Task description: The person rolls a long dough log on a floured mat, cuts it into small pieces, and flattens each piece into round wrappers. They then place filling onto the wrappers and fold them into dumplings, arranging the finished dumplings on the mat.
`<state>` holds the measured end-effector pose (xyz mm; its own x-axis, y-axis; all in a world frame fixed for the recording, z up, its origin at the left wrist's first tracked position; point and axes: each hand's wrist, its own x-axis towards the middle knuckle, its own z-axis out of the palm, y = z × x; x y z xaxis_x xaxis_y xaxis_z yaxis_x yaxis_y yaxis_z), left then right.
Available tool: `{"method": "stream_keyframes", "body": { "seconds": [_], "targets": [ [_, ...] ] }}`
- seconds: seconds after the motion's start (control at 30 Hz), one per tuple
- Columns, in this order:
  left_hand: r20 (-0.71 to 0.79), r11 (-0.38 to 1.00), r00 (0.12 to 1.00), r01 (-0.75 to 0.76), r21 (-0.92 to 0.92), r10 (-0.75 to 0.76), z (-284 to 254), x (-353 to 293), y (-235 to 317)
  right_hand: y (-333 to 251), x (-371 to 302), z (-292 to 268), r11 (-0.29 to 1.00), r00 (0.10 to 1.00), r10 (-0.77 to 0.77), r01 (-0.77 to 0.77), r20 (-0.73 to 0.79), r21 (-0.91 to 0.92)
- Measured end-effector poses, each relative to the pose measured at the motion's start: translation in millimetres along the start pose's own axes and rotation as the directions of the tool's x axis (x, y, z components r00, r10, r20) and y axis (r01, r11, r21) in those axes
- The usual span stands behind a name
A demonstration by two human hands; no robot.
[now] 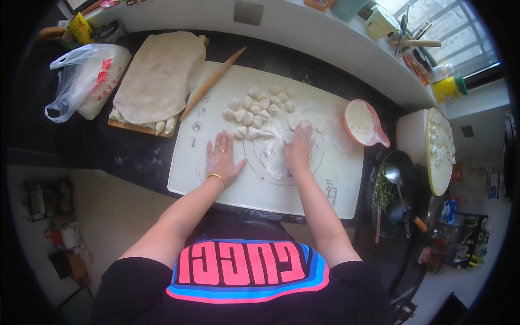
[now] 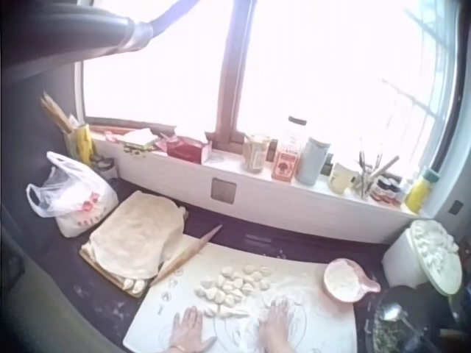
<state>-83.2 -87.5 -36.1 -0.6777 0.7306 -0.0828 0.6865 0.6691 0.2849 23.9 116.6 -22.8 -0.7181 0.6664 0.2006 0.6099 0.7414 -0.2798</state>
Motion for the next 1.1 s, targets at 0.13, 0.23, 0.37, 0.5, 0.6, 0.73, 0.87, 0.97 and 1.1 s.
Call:
{"method": "stream_keyframes", "body": {
  "seconds": [0.13,0.23,0.37,0.5,0.6,0.73,0.87,0.97,1.1],
  "targets": [
    [-0.025,1.000,1.000,-0.018,-0.005,0.018,1.0,-0.1,-0.4,-23.9,15.9,23.2,0.927,0.965,-0.241,0.261,-0.105,0.271],
    [-0.038,1.000,0.999,-0.021,-0.009,0.020,3.1,-0.4,-1.5,-37.8,16.1,15.7,0.945,0.970,-0.235,0.214,0.059,0.245],
    [-0.024,1.000,1.000,-0.012,-0.009,0.012,2.8,-0.4,-1.4,-17.9,-6.9,-0.8,0.966,0.972,-0.100,0.043,0.212,0.257],
    [-0.011,1.000,1.000,-0.004,0.016,0.005,0.5,-1.2,0.3,7.6,-49.8,-16.0,0.953,0.985,-0.134,0.097,0.111,0.288],
    [0.005,1.000,1.000,-0.005,0.003,0.005,0.3,-0.4,-0.2,7.9,-66.6,-22.3,0.941,0.930,-0.316,0.281,0.190,0.189],
    [-0.003,1.000,1.000,-0.014,0.007,0.014,-0.7,0.4,0.2,5.5,-69.6,-16.7,0.918,0.850,-0.396,0.358,0.347,0.170],
    [-0.019,1.000,1.000,-0.010,-0.015,0.010,-1.3,-0.1,0.3,9.8,-68.1,-6.4,0.942,0.866,-0.335,0.316,0.370,0.113],
    [-0.018,1.000,1.000,-0.009,-0.012,0.008,-0.1,1.4,-0.4,4.9,-73.2,-6.9,0.949,0.851,-0.315,0.288,0.419,0.128],
    [0.003,1.000,1.000,-0.009,-0.004,0.009,-2.3,1.5,2.5,-4.2,-72.0,-9.6,0.939,0.846,-0.343,0.318,0.408,0.130]
  ]
}}
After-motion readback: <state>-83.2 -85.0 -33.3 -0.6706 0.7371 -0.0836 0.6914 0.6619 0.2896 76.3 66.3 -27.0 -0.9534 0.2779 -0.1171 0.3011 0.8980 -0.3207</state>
